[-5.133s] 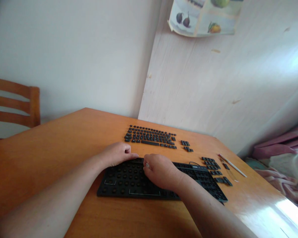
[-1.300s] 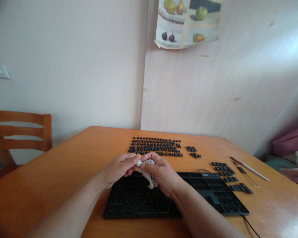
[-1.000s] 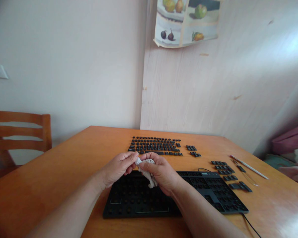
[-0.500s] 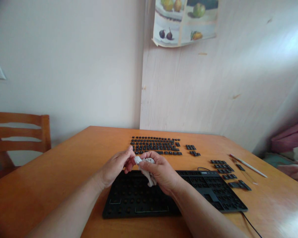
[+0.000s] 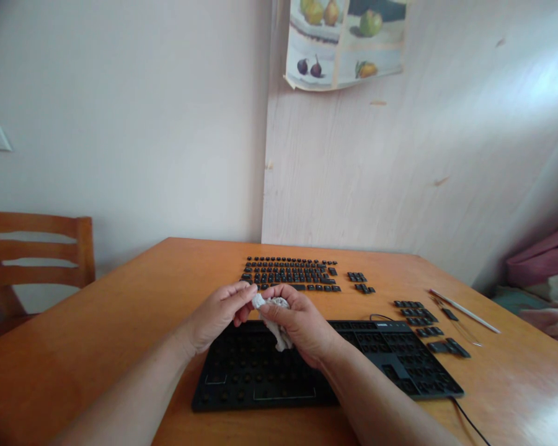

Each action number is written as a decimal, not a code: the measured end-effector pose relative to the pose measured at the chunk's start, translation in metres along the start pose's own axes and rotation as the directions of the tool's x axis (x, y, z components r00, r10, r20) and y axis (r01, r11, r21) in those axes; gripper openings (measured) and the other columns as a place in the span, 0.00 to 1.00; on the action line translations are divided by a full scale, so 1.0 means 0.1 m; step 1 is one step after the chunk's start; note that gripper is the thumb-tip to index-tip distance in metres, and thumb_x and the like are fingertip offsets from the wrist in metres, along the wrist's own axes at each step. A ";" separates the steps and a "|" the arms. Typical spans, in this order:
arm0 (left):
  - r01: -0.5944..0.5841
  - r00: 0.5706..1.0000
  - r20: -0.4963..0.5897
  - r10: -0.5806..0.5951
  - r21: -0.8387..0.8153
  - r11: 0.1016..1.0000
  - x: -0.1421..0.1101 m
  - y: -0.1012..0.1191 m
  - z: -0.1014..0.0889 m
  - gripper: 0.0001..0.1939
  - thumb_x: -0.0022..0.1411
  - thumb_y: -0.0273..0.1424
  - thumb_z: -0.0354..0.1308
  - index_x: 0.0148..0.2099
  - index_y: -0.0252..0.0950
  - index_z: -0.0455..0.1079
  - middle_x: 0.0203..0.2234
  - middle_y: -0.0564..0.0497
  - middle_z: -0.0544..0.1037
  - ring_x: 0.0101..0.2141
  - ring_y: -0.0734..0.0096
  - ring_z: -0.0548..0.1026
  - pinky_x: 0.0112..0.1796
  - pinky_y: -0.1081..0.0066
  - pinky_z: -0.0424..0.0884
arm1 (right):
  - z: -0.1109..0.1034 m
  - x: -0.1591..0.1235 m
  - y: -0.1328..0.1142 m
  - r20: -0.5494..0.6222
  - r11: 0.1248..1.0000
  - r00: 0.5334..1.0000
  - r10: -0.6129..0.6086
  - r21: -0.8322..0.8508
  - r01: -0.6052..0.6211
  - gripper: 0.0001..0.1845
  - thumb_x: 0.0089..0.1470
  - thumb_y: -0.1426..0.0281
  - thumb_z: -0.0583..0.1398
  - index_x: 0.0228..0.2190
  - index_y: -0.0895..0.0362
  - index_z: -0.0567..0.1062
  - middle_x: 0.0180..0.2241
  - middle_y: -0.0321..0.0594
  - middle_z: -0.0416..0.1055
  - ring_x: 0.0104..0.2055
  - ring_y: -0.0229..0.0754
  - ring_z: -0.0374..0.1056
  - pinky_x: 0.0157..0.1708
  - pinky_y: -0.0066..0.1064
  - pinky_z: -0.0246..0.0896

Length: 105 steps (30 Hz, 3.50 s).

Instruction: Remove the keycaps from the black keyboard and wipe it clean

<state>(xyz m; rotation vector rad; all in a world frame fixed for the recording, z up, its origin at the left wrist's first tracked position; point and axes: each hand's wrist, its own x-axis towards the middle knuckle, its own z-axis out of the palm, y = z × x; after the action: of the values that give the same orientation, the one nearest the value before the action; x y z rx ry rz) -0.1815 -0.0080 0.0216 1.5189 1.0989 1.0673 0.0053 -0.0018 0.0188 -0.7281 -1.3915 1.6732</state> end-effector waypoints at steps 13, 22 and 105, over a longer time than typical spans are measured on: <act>-0.026 1.000 -0.011 0.026 -0.007 1.000 -0.01 0.01 0.01 0.20 0.65 0.48 0.51 0.32 0.36 0.64 0.19 0.58 0.64 0.22 0.77 0.61 0.24 0.75 0.57 | 0.00 -0.01 0.00 0.011 0.999 1.000 0.015 0.032 -0.016 0.16 0.48 0.66 0.67 0.38 0.56 0.71 0.28 0.34 0.71 0.25 0.33 0.61 0.24 0.24 0.52; -0.023 1.000 -0.008 0.023 -0.005 1.000 -0.01 0.01 0.01 0.21 0.65 0.49 0.50 0.32 0.36 0.64 0.19 0.58 0.63 0.21 0.77 0.61 0.24 0.76 0.58 | -0.01 -0.01 0.03 -0.003 0.999 1.000 0.025 0.047 -0.025 0.16 0.48 0.66 0.67 0.38 0.56 0.72 0.28 0.34 0.71 0.24 0.33 0.61 0.23 0.24 0.52; 0.160 0.945 -0.321 0.064 0.622 0.766 0.27 -0.47 -0.34 0.15 0.58 0.44 0.51 0.28 0.38 0.68 0.20 0.53 0.74 0.25 0.66 0.72 0.26 0.71 0.58 | -1.15 -0.69 -0.65 -0.162 0.047 0.985 0.052 -0.985 -0.165 0.08 0.49 0.66 0.60 0.28 0.57 0.78 0.22 0.36 0.73 0.25 0.38 0.64 0.25 0.28 0.51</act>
<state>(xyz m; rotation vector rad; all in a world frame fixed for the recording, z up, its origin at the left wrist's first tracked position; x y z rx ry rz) -0.2154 0.0314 -0.0149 1.8596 1.8755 0.9701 0.1507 -0.0012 0.0519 -1.6825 -2.4564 0.3605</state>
